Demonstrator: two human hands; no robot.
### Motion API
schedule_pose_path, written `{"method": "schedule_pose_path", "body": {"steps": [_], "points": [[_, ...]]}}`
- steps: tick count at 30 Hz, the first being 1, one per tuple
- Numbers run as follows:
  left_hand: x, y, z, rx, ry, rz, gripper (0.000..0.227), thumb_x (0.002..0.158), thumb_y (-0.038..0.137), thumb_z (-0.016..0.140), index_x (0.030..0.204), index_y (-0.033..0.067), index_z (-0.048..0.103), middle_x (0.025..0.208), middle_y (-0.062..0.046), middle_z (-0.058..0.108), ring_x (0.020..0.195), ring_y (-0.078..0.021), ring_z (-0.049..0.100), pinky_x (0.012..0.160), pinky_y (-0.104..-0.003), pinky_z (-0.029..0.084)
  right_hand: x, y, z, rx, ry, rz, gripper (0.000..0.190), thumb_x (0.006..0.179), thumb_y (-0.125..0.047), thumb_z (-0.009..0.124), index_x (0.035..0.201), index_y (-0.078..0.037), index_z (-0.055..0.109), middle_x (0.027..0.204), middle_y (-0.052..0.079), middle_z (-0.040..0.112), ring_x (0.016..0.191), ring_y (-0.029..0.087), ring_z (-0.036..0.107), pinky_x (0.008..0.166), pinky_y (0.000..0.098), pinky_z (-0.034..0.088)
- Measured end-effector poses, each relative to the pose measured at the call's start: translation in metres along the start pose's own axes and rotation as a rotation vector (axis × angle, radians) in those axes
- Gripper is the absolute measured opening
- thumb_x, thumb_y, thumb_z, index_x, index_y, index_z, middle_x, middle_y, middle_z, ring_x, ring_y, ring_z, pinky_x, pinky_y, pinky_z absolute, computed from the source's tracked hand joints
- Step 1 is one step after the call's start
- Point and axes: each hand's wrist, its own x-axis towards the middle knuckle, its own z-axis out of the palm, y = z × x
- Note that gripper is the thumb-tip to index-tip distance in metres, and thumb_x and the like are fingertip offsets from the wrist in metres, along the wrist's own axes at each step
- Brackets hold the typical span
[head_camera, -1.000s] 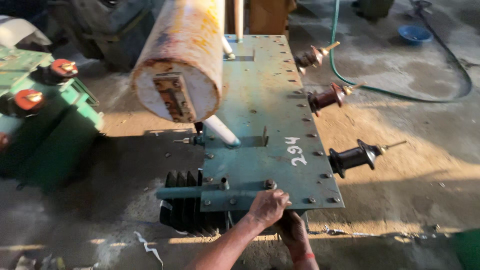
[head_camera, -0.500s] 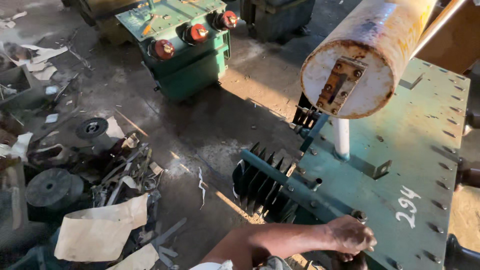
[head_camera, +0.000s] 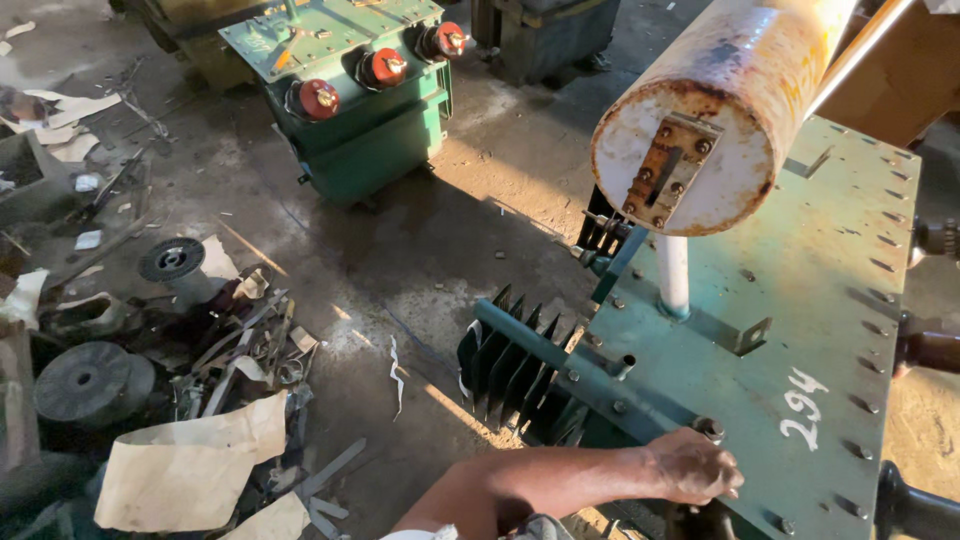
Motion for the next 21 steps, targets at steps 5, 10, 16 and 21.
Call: {"method": "schedule_pose_path", "body": {"steps": [5,10,16,21], "points": [[-0.006,0.004,0.007,-0.084,-0.042,-0.026,0.012,0.089,0.027,0.068,0.092,0.0153,0.071,0.095,-0.007,0.075,0.091,-0.0292,0.076,0.071,-0.043,0.061,-0.018,0.003,-0.011,-0.351,-0.083,-0.092,0.03,0.09,-0.021,0.069,0.114,-0.011,0.055,0.089,0.003,0.063,0.079,0.016,0.062,0.071,0.0314,0.053],[-0.002,0.001,-0.006,-0.01,-0.031,-0.026,0.017,0.093,0.032,0.068,0.09,0.0157,0.071,0.093,-0.007,0.074,0.089,-0.0273,0.076,0.075,-0.041,0.061,-0.008,0.001,-0.008,0.102,-0.047,-0.051,0.033,0.096,-0.022,0.067,0.125,-0.011,0.056,0.098,0.001,0.065,0.084,0.011,0.063,0.076,0.0263,0.053],[-0.003,0.011,-0.017,-0.073,-0.094,-0.069,0.016,0.095,0.029,0.065,0.093,0.0157,0.074,0.095,-0.008,0.075,0.092,-0.0289,0.076,0.074,-0.042,0.061,-0.023,0.002,-0.019,-0.833,-0.086,-0.199,0.024,0.081,-0.018,0.072,0.098,-0.006,0.059,0.08,0.007,0.061,0.068,0.02,0.06,0.064,0.0311,0.053],[-0.003,0.011,-0.024,-0.101,-0.055,-0.033,0.018,0.091,0.03,0.067,0.09,0.0137,0.073,0.091,-0.01,0.074,0.088,-0.0321,0.075,0.071,-0.045,0.059,-0.017,0.005,-0.008,0.382,0.04,0.165,0.014,0.09,-0.017,0.069,0.1,-0.01,0.062,0.084,0.001,0.062,0.072,0.014,0.058,0.068,0.029,0.05]]}}
